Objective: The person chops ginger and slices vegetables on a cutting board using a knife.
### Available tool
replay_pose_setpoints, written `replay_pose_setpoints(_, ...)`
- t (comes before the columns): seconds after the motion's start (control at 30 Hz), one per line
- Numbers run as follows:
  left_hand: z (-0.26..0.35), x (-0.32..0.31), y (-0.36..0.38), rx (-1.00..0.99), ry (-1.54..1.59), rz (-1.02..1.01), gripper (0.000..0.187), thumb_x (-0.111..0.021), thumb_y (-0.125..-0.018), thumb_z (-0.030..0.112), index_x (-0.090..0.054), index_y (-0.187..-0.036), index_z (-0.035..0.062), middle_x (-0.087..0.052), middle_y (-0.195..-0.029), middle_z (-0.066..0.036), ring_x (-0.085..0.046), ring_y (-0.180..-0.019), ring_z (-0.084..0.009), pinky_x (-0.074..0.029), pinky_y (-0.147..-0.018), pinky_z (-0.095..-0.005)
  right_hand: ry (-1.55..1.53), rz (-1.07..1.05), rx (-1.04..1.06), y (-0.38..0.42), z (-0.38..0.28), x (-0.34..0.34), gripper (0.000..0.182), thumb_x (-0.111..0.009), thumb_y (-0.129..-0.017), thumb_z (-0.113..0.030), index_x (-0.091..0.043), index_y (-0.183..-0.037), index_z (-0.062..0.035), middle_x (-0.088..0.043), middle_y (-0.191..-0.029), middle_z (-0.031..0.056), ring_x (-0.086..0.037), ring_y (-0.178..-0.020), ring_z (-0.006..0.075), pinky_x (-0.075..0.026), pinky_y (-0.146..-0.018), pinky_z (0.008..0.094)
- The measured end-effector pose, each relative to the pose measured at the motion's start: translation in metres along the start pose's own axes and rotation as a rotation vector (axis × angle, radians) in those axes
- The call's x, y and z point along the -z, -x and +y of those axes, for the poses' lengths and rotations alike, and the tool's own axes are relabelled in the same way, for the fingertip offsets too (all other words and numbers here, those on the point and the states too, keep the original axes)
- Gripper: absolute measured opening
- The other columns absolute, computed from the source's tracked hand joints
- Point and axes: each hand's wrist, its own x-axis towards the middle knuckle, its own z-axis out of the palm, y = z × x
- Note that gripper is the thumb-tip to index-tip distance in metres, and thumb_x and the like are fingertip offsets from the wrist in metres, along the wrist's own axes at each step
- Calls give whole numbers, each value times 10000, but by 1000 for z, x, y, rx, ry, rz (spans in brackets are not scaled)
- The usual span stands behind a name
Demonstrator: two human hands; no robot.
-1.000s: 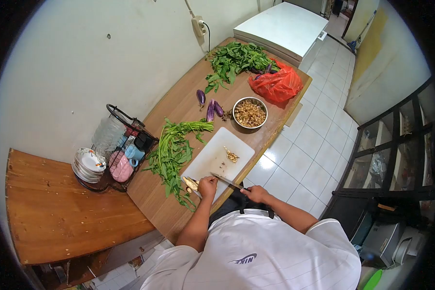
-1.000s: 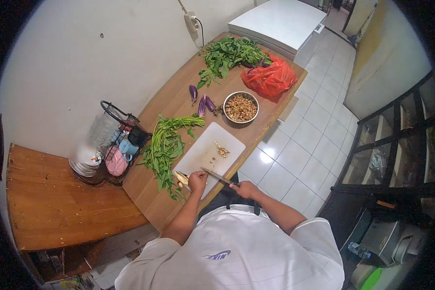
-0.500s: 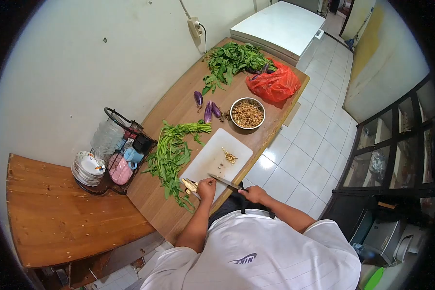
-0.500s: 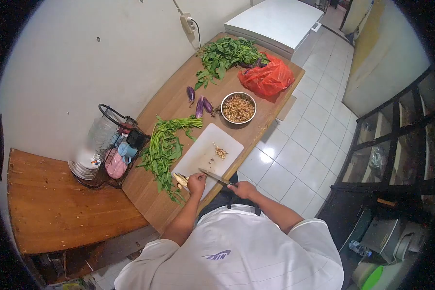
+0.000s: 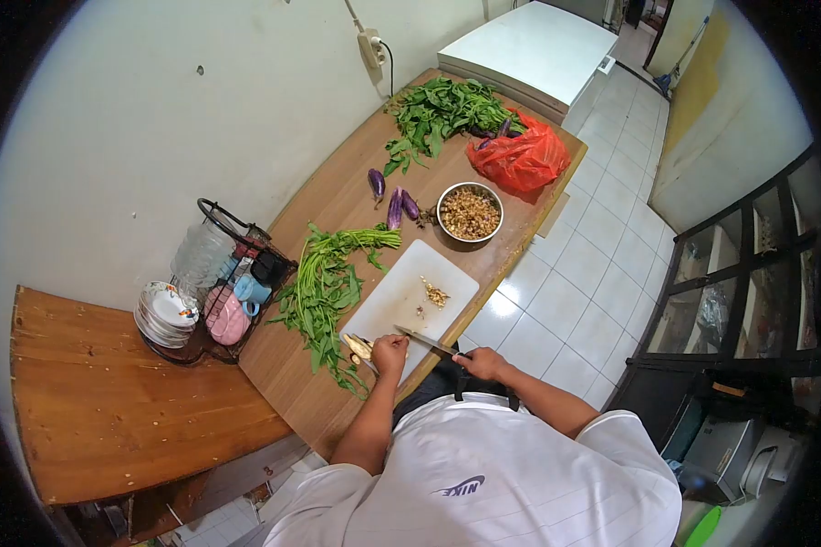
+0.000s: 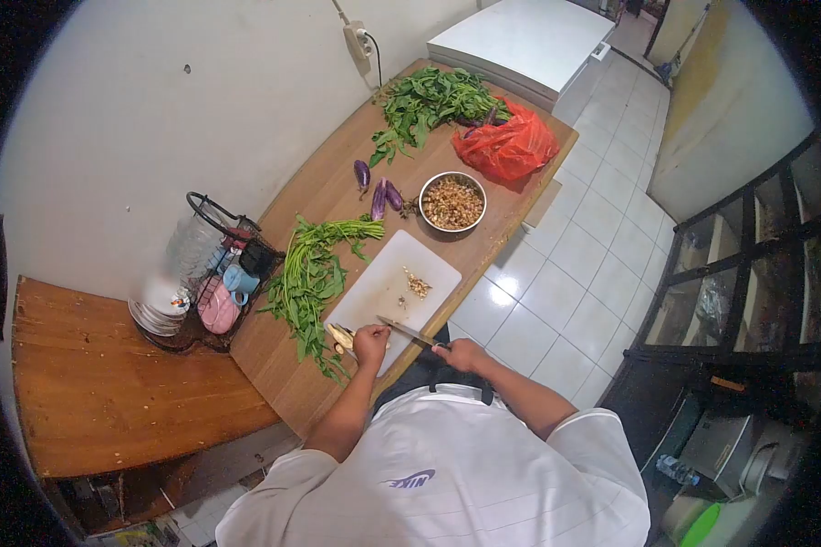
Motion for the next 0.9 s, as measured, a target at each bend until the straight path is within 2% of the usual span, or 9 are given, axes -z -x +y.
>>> replay_pose_setpoints(0.07, -1, 0, -1, -38, 4, 13, 154, -837, -768, 188, -799, -824, 49, -726, -768, -142, -685, -714, -321, -540, -698, -419, -29, 9, -19, -5, -5, 4, 806, -424, -973, -716, -757, -1010, 17, -722, -987, 277, -683, -1002, 444, -527, -915, 490)
replay_pose_setpoints(0.13, 4, 3, -2, 17, 19, -38, 213, -840, -790, 226, -799, -879, 36, -738, -787, -158, -716, -708, -270, -551, -680, -365, -59, 16, -38, -11, -3, 0, 810, -423, -973, -717, -756, -1009, 20, -723, -987, 275, -686, -997, 439, -528, -912, 488)
replay_pose_setpoints(0.23, 11, 7, -1, 24, 21, -24, 151, -836, -764, 176, -799, -830, 45, -739, -796, -141, -703, -744, -313, -549, -701, -410, -42, 60, 17, -17, -7, -2, 811, -419, -974, -718, -754, -999, 21, -724, -989, 272, -686, -994, 439, -529, -912, 491)
replay_pose_setpoints(0.3, 12, 8, -1, 17, 6, -16, 154, -835, -768, 176, -798, -832, 41, -741, -793, -146, -709, -741, -311, -551, -694, -408, -11, 1, 30, -8, -7, -4, 813, -418, -973, -720, -754, -991, 20, -725, -990, 268, -682, -1003, 446, -528, -918, 490)
replay_pose_setpoints(0.53, 11, 8, -1, 90, 24, -70, 205, -824, -789, 223, -799, -879, 40, -749, -788, -143, -725, -713, -273, -560, -687, -371, 9, 67, -51, -10, -22, 0, 799, -425, -975, -717, -755, -1004, 9, -730, -998, 251, -690, -1001, 427, -530, -914, 484)
replay_pose_setpoints(0.63, 3, 2, -5, 29, 35, -8, 180, -833, -750, 195, -790, -813, 32, -739, -768, -151, -715, -709, -321, -559, -670, -412, -12, 25, 16, -10, -26, 1, 790, -418, -981, -711, -757, -1008, 2, -731, -1005, 249, -690, -1003, 424, -530, -914, 481)
replay_pose_setpoints(0.73, 4, 5, -3, -11, -25, -6, 160, -824, -747, 187, -791, -811, 44, -734, -761, -147, -712, -714, -320, -558, -677, -408, 19, -35, 34, -4, -20, -4, 789, -418, -982, -708, -758, -1000, 4, -729, -1011, 254, -683, -1008, 435, -528, -910, 480)
replay_pose_setpoints(0.83, 8, 6, -3, 37, -5, -9, 141, -813, -744, 181, -794, -811, 59, -734, -776, -143, -711, -724, -312, -558, -681, -403, 26, 28, 29, -14, -19, -12, 792, -426, -979, -710, -759, -975, 8, -731, -981, 250, -689, -983, 432, -529, -895, 482)
replay_pose_setpoints(0.9, 8, 7, -1, 39, 2, -15, 140, -814, -745, 183, -793, -805, 58, -738, -789, -144, -713, -730, -308, -559, -681, -399, -48, 164, -46, -27, -23, -11, 793, -427, -976, -712, -760, -964, 7, -734, -947, 244, -696, -960, 425, -531, -891, 475)
